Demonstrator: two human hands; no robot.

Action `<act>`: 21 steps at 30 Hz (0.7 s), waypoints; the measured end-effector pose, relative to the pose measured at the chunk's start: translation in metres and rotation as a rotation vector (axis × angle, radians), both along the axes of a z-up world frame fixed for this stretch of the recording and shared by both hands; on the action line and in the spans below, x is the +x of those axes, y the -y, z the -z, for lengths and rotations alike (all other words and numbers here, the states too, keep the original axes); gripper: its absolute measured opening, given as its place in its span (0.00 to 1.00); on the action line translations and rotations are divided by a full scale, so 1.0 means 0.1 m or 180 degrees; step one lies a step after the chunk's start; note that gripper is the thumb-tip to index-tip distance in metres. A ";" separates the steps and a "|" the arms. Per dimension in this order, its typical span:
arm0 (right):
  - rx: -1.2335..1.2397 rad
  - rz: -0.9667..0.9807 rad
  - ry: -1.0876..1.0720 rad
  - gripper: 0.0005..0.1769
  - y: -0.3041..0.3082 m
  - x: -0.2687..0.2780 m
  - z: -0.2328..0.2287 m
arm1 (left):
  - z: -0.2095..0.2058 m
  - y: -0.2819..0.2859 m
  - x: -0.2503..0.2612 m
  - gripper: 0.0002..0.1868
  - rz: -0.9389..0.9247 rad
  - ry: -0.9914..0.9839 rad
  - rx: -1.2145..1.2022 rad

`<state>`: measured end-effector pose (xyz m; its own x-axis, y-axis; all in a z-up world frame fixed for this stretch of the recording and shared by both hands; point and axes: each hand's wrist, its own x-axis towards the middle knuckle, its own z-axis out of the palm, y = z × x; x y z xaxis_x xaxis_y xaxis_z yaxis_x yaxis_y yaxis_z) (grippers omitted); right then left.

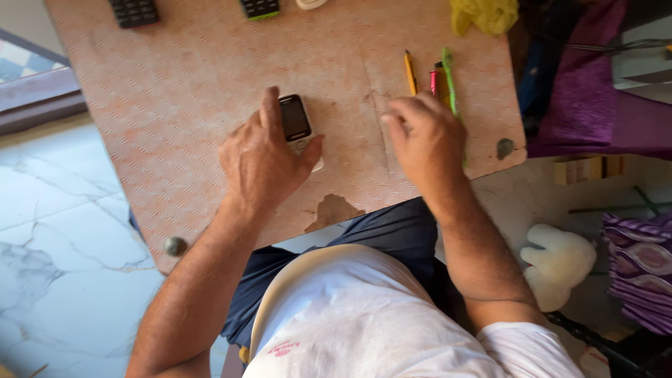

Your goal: The person uses a utility knife and a pencil to scrape and mark the screen and case of a white mobile phone, then brushes the back of the device with a toothbrush.

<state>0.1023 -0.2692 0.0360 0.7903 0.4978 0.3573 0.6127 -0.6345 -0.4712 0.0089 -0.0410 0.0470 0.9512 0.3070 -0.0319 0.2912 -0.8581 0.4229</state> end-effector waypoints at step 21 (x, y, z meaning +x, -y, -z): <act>0.0173 0.0222 -0.0566 0.17 0.12 0.06 0.17 | -0.03 -0.02 0.00 0.43 0.0095 0.0068 0.0001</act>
<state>0.1083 -0.2810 0.0186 0.8752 0.4234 0.2340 0.4722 -0.6432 -0.6027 0.0087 -0.0394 0.0499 0.9603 0.2786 -0.0114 0.2565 -0.8664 0.4284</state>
